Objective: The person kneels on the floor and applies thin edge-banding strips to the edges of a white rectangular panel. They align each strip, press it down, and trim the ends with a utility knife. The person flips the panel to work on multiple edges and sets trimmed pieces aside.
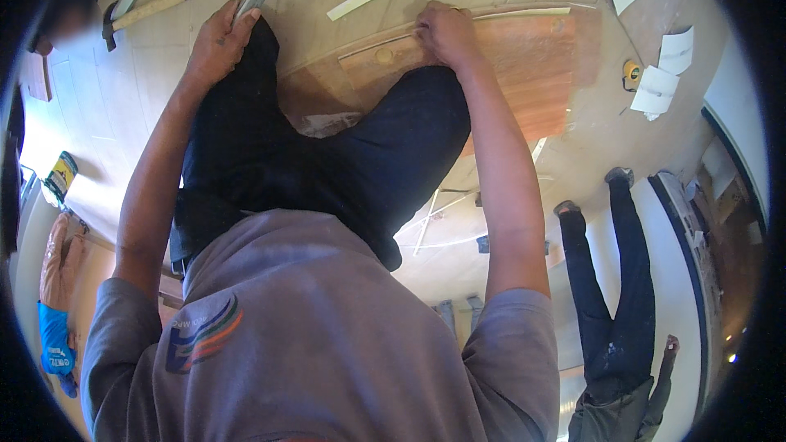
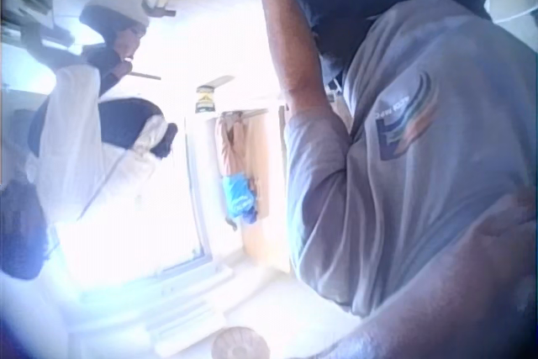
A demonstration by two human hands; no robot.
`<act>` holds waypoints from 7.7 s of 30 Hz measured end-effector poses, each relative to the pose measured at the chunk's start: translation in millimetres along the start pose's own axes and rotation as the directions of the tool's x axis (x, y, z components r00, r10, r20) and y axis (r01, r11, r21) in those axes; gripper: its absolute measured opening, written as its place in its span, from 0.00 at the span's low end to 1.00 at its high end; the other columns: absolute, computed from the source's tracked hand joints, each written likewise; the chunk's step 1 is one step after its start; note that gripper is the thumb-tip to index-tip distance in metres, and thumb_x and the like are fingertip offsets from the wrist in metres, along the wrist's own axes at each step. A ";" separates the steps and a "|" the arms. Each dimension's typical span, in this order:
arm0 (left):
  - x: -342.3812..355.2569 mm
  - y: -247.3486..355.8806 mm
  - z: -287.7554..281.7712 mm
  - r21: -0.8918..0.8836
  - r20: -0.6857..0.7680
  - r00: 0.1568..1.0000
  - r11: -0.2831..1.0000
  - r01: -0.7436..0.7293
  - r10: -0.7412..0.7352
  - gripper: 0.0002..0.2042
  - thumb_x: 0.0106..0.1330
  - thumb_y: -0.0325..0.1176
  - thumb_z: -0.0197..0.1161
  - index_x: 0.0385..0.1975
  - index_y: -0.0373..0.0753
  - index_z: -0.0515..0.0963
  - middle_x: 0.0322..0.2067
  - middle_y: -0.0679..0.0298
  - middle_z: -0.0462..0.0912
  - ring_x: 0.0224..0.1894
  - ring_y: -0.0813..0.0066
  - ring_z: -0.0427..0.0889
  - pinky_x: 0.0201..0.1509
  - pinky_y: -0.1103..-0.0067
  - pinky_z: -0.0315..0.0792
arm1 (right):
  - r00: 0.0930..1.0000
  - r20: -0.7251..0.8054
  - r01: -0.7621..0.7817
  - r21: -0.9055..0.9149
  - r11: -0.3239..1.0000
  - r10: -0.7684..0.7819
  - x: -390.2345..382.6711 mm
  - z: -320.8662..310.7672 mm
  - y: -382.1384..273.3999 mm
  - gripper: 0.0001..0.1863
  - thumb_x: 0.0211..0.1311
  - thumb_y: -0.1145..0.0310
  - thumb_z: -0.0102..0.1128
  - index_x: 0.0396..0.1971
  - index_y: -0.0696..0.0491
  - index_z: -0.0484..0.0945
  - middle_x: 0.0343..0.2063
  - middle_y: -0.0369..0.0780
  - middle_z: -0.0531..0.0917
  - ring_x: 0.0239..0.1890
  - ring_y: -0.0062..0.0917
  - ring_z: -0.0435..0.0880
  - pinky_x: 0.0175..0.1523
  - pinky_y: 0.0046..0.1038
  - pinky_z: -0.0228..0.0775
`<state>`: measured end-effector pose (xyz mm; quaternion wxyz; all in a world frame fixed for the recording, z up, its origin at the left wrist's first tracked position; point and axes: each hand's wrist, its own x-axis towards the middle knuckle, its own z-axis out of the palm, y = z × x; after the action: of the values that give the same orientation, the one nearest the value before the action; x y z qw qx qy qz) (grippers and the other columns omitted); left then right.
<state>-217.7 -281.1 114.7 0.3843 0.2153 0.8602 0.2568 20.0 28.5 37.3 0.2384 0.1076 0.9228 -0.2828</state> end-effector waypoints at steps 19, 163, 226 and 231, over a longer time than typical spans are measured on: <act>15.5 30.7 -13.0 -0.154 0.168 0.951 0.946 0.287 -0.261 0.16 0.72 0.46 0.58 0.34 0.37 0.73 0.18 0.67 0.71 0.15 0.78 0.70 0.18 0.77 0.65 | 0.943 0.135 0.255 0.295 0.921 -0.304 47.3 -2.5 27.3 0.09 0.60 0.67 0.61 0.38 0.54 0.82 0.38 0.44 0.82 0.45 0.38 0.81 0.53 0.38 0.72; -93.1 289.2 100.9 -0.899 0.154 0.564 0.352 -0.260 0.811 0.20 0.69 0.26 0.58 0.59 0.28 0.74 0.42 0.59 0.82 0.36 0.74 0.81 0.41 0.75 0.79 | 0.002 -0.533 0.774 0.537 0.336 0.846 -432.7 44.1 -116.3 0.34 0.70 0.46 0.57 0.66 0.56 0.67 0.62 0.43 0.72 0.64 0.36 0.70 0.69 0.41 0.61; -187.3 130.7 -22.9 -0.337 0.474 0.586 0.751 -0.569 0.657 0.31 0.73 0.31 0.54 0.74 0.34 0.53 0.69 0.50 0.67 0.69 0.67 0.66 0.73 0.76 0.55 | 0.097 -0.131 0.018 0.991 0.129 0.987 -363.9 116.7 -116.0 0.39 0.67 0.38 0.56 0.56 0.63 0.76 0.48 0.46 0.83 0.49 0.31 0.81 0.56 0.31 0.71; -209.2 128.0 -26.6 -0.269 0.339 0.514 0.604 -0.750 0.788 0.30 0.70 0.29 0.56 0.71 0.30 0.58 0.65 0.41 0.68 0.67 0.55 0.70 0.70 0.72 0.60 | 0.137 -0.221 -0.032 0.973 0.227 0.966 -349.9 108.8 -128.6 0.41 0.69 0.36 0.51 0.56 0.64 0.76 0.47 0.46 0.83 0.49 0.32 0.80 0.56 0.31 0.70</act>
<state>-88.1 -308.0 322.9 0.4167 0.6067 0.5573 0.3843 320.3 -161.2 194.1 -0.2568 0.7028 0.4970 -0.4395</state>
